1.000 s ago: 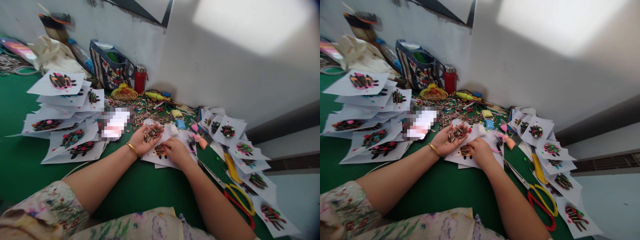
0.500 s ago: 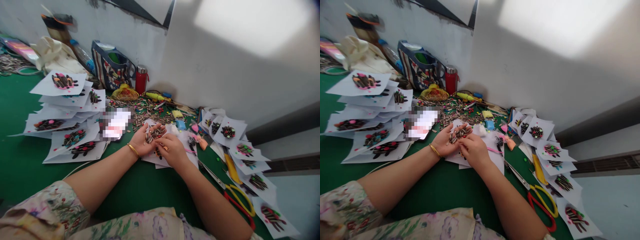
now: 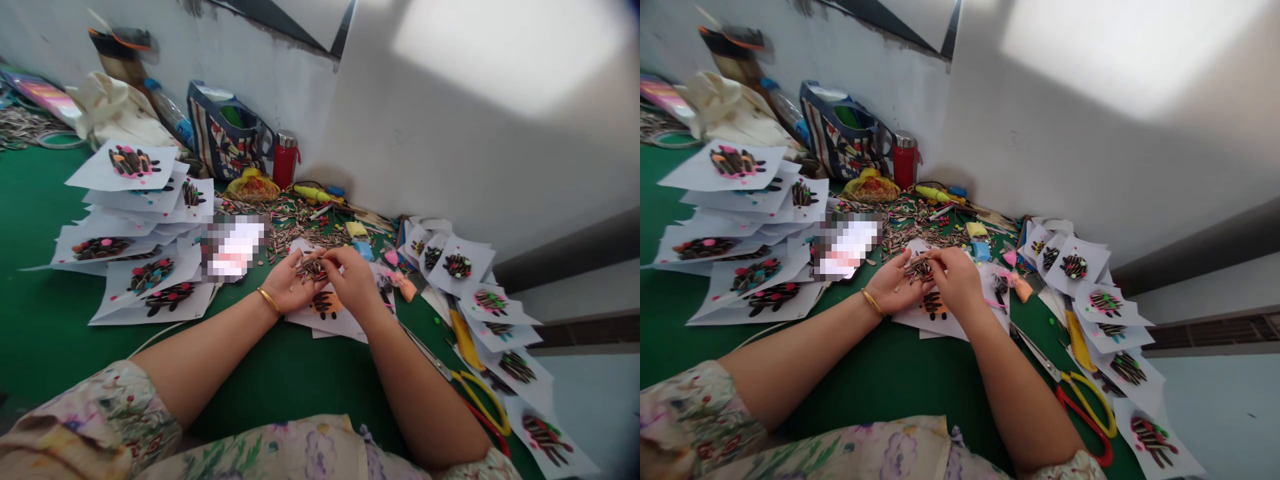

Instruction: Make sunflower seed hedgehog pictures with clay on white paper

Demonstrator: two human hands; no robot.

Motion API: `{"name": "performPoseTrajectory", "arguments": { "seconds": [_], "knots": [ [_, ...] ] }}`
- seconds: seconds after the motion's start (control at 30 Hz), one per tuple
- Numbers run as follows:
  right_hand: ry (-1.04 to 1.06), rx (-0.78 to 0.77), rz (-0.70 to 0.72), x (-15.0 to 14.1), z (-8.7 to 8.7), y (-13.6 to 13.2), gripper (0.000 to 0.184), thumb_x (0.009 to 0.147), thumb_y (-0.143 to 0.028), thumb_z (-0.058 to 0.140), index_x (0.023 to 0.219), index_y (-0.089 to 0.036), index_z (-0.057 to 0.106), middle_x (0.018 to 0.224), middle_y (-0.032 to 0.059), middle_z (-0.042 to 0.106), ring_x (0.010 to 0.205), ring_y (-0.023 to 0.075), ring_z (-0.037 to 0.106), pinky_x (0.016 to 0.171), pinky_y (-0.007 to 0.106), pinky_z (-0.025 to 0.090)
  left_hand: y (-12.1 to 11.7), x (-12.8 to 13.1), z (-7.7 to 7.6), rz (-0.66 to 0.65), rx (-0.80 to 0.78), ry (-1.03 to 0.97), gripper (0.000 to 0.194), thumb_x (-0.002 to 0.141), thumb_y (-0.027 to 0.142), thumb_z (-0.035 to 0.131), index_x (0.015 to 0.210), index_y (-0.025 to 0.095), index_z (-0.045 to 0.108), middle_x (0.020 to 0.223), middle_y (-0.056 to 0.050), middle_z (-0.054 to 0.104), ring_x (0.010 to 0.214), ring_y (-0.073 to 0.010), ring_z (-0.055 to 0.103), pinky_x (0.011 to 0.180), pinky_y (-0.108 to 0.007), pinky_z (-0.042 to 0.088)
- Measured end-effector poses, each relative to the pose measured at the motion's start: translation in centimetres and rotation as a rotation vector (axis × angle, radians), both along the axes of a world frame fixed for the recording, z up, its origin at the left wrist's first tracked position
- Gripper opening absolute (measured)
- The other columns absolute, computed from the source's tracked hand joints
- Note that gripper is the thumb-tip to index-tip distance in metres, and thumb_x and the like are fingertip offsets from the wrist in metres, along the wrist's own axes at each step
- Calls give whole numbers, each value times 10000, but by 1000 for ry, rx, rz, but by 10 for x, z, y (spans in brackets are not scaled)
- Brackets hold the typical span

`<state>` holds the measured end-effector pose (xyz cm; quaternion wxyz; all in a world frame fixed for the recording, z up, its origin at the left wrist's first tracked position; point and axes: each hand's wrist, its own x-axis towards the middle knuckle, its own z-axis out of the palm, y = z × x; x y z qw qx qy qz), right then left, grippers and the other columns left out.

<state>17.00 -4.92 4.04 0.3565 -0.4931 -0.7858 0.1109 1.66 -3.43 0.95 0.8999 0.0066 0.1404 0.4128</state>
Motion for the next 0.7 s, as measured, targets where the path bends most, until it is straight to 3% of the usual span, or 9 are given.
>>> {"name": "performPoseTrajectory", "arguments": {
  "seconds": [0.1, 0.3, 0.47, 0.7],
  "knots": [
    [48, -32, -62, 12, -1, 3, 171, 910, -222, 491, 945, -201, 657, 909, 59, 663, 844, 201, 601, 768, 328, 478, -1, 0, 1, 29, 14, 58, 479, 1000, 388, 313, 1302, 98, 547, 1068, -161, 695, 1033, -247, 664, 969, -427, 491],
    [55, -57, -49, 24, -12, 0, 285, 911, -190, 436, 1110, -213, 640, 1061, 75, 677, 989, 216, 610, 880, 359, 473, -2, -1, 2, 28, 10, 90, 462, 997, 374, 333, 1320, 118, 541, 1196, -182, 653, 1118, -263, 636, 971, -429, 499],
    [160, -149, -38, 18, -14, -4, 243, 895, -192, 472, 1092, -216, 612, 1017, 53, 690, 869, 190, 633, 808, 327, 494, -2, 0, 2, 20, 12, 89, 463, 998, 378, 321, 1320, 123, 535, 1180, -180, 658, 1074, -260, 656, 957, -432, 509],
    [132, -87, -22, 0, -7, -5, 182, 900, -227, 503, 1020, -223, 641, 954, 38, 690, 844, 188, 632, 798, 319, 493, 0, 1, -3, -8, 38, 28, 429, 996, 369, 321, 1202, 110, 593, 1013, -133, 702, 968, -231, 679, 957, -410, 499]
  ]
}}
